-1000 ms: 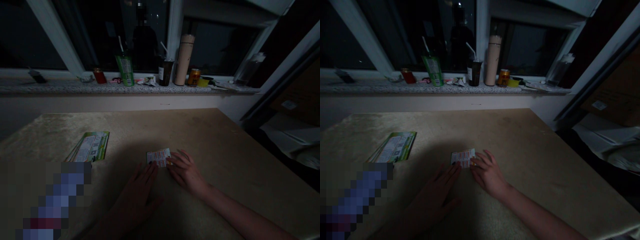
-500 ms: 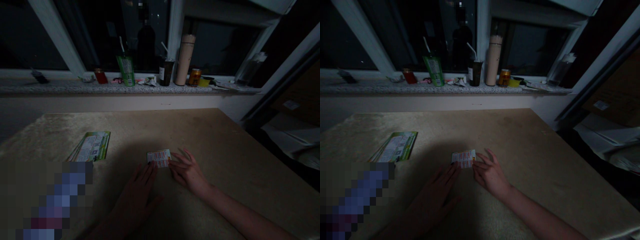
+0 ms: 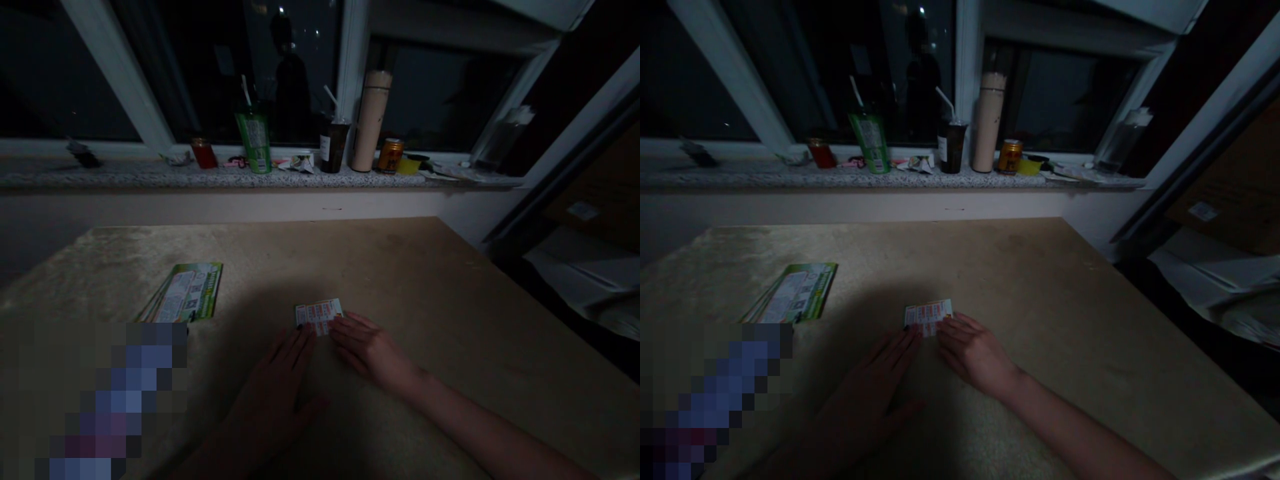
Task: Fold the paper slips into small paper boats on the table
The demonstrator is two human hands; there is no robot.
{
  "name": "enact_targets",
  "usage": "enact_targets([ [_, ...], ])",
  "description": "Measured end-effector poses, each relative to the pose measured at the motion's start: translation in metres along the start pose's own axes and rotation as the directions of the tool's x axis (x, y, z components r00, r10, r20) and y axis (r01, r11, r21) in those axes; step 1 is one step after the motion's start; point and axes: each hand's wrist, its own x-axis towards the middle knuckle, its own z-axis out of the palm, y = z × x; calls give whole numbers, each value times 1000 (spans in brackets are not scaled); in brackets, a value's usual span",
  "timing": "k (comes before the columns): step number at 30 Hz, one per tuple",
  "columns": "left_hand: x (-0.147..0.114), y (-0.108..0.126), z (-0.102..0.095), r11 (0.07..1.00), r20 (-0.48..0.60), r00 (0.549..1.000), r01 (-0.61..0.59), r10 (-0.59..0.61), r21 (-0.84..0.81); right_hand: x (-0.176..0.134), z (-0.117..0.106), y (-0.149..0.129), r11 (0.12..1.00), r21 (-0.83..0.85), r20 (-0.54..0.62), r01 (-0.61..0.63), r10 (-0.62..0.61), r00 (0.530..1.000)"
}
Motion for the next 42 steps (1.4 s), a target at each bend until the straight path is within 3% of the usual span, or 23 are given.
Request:
enact_targets([
  [6,-6,9,5,994,-72,994,87,-83,65,1,-1,-1,998,46,17,-46,45,999],
  [15,-6,13,9,986,-96,991,109,-98,126,-2,-2,-1,997,60,36,-51,49,998],
  [23,-4,15,1,975,34,982,179,-185,134,-3,-1,0,997,59,32,-54,52,998],
  [33,-13,1,13,989,-22,994,111,-109,94,-1,-6,-2,991,95,53,-95,90,995],
  [42,-12,-2,2,996,-74,996,63,-58,62,-2,0,-2,996,52,43,-70,67,997],
])
